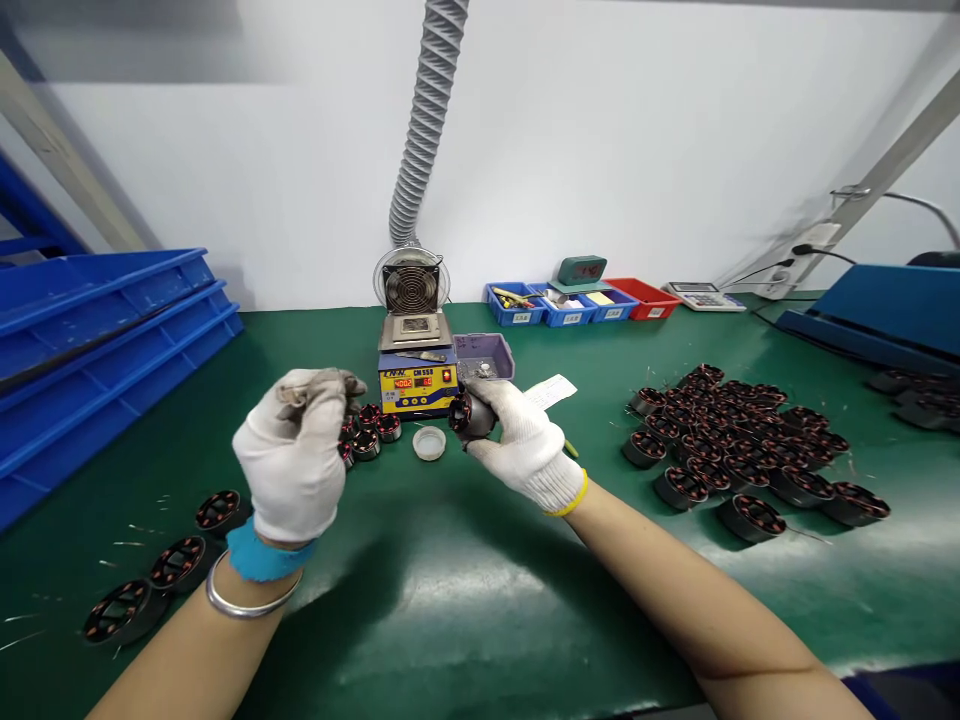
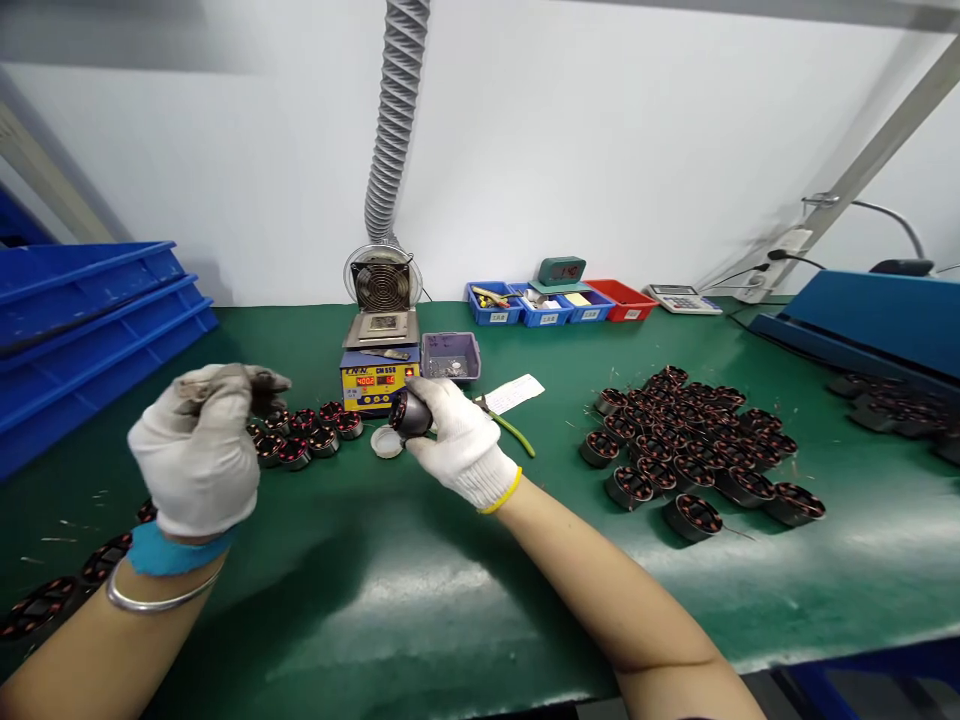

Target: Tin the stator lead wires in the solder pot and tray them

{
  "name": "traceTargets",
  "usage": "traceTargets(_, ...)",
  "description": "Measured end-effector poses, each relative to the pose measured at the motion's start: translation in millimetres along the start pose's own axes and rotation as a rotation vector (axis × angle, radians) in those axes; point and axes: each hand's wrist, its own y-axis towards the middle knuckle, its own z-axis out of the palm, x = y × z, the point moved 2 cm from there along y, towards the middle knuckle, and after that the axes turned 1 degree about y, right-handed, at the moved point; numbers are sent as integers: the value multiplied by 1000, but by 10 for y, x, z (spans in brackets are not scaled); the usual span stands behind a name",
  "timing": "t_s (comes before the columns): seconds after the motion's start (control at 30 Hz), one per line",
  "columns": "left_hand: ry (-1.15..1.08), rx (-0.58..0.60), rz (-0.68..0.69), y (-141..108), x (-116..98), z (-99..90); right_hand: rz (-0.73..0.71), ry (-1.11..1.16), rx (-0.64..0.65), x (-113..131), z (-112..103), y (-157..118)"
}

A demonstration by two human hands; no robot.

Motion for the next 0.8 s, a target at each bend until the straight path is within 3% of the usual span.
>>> traceTargets(0.03,-16,52,20,-56,-35,37,23,13,7,-36,13,4)
traceTargets(0.07,0,197,32,-152,-65,108,48,21,22,-76,30,6)
traceTargets(0.17,186,890,102,-692,-67,393,135,-8,115,-206,88,-4)
traceTargets(0.2,255,1061,166,-911,-35,464,165,-37,155,-245,103,-13)
traceTargets(0.3,347,1304,370,-1449,112,581,239,-141,252,-317,136,-43)
traceTargets(0.4,334,1365,451,-1666,246,603,289,-253,308,-319,174,-44)
traceTargets(0.53,318,1327,492,-1636,304,610,272,-362,375,-283,263,19)
traceTargets(0.8,299,1302,502,-1625,311,655,236,-366,464,-300,352,86)
